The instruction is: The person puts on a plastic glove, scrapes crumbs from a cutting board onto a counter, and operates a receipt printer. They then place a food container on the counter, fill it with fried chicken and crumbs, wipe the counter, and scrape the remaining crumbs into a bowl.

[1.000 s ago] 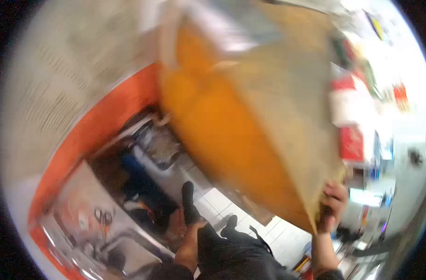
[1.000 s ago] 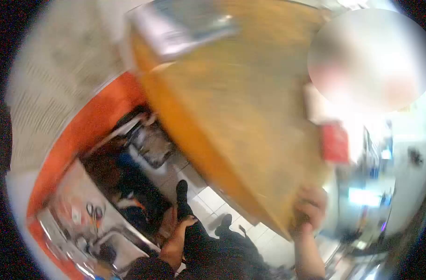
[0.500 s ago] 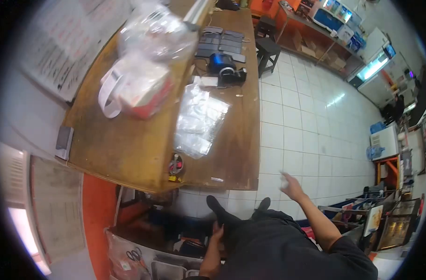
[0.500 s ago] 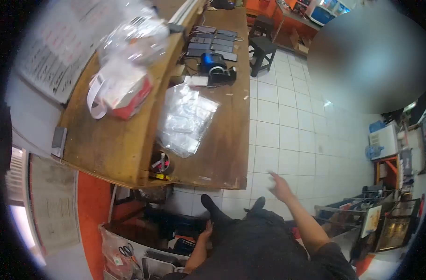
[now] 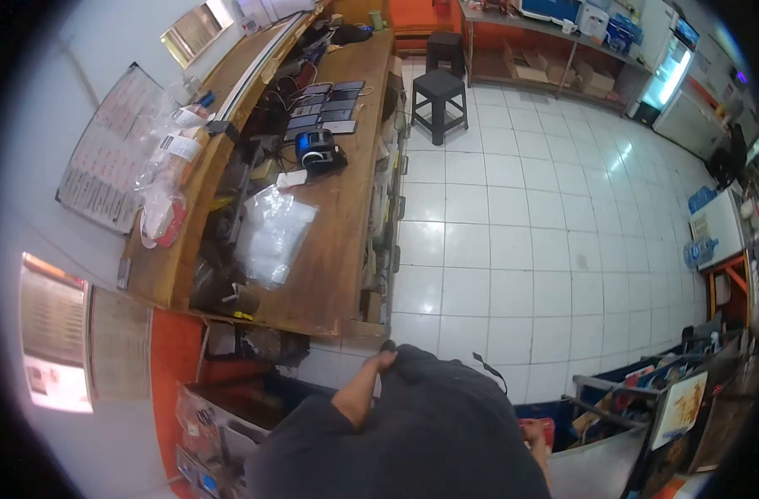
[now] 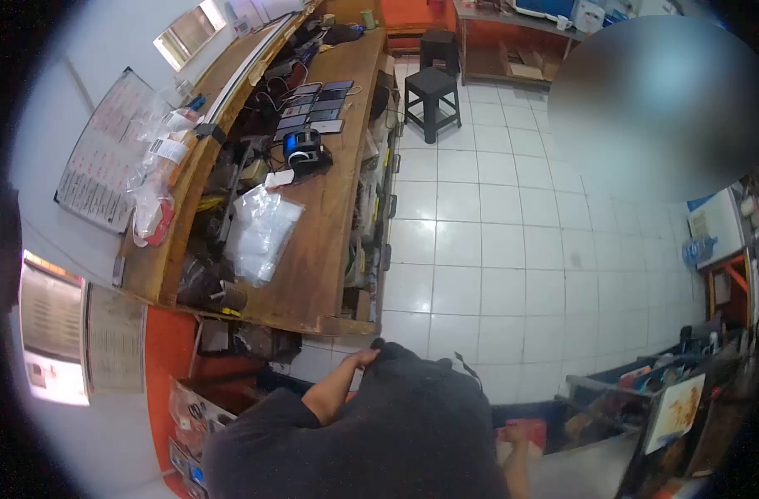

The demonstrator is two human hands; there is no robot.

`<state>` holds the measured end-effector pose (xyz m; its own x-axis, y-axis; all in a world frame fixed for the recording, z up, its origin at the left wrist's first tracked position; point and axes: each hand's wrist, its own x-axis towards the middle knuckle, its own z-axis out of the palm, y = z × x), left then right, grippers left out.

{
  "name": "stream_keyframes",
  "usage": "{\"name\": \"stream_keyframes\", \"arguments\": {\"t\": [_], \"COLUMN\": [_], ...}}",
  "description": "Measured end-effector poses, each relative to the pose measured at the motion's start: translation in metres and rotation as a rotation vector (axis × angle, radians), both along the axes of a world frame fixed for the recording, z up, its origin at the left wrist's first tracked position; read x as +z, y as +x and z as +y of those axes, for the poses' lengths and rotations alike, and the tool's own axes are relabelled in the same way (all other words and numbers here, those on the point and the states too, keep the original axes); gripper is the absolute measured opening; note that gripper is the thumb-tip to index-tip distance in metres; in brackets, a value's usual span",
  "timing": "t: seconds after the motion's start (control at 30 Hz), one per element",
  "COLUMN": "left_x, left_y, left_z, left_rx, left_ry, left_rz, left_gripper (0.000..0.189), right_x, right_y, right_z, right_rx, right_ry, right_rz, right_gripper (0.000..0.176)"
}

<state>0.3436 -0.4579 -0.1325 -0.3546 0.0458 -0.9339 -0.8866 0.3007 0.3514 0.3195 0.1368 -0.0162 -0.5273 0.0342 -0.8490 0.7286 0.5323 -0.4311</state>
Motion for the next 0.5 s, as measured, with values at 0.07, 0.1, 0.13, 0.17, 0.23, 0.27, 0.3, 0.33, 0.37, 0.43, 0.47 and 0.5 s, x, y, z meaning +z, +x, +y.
{"name": "stream_keyframes", "arguments": {"t": [0.07, 0.1, 0.13, 0.17, 0.23, 0.27, 0.3, 0.33, 0.37, 0.43, 0.47, 0.5], "left_x": [0.044, 0.07, 0.093, 0.115, 0.146, 0.101, 0.076, 0.1, 0.025, 0.016, 0.05, 0.062], "left_y": [-0.051, -0.069, -0.086, -0.099, -0.122, -0.114, -0.118, -0.122, -0.117, -0.143, -0.179, -0.217], "left_z": [0.026, 0.042, 0.056, 0.064, 0.065, 0.063, 0.063, 0.07, 0.033, -0.018, -0.017, -0.008], "left_rx": [-0.094, -0.023, 0.045, 0.048, -0.536, -0.315, -0.577, -0.617, -0.238, -0.165, -0.328, -0.445], "left_ry": [0.043, 0.03, 0.012, 0.0, -0.034, -0.068, -0.232, -0.303, -0.121, -0.144, -0.251, -0.271], "left_rz": [0.064, 0.082, 0.105, 0.117, 0.443, 0.331, 0.211, 0.192, 0.312, 0.429, 0.427, 0.429], "left_gripper": [0.07, 0.066, 0.062, 0.062, 0.041, 0.037, 0.037, 0.035, 0.031, 0.026, 0.024, 0.022], "right_x": [-0.002, -0.028, -0.081, -0.114, -0.006, -0.026, -0.019, 0.008, -0.028, 0.004, -0.009, -0.032], "right_y": [-0.037, -0.059, -0.08, -0.1, -0.165, -0.189, -0.22, -0.245, -0.259, -0.284, -0.286, -0.291], "right_z": [0.0, 0.017, 0.045, 0.061, -0.004, 0.0, 0.0, -0.008, 0.003, 0.006, 0.023, 0.038], "right_rx": [0.003, 0.021, 0.413, 0.789, -0.092, -0.029, 0.342, 0.441, 0.47, 0.305, 0.271, 0.225], "right_ry": [-0.156, -0.16, -0.303, -0.439, -0.203, -0.32, -0.064, 0.04, 0.043, 0.049, 0.109, 0.112], "right_rz": [-0.22, -0.214, 0.12, 0.468, 0.043, 0.314, 0.586, 0.444, 0.575, 0.491, 0.59, 0.555], "right_gripper": [0.037, 0.037, 0.04, 0.044, 0.036, 0.041, 0.026, 0.031, 0.032, 0.05, 0.053, 0.055]}}
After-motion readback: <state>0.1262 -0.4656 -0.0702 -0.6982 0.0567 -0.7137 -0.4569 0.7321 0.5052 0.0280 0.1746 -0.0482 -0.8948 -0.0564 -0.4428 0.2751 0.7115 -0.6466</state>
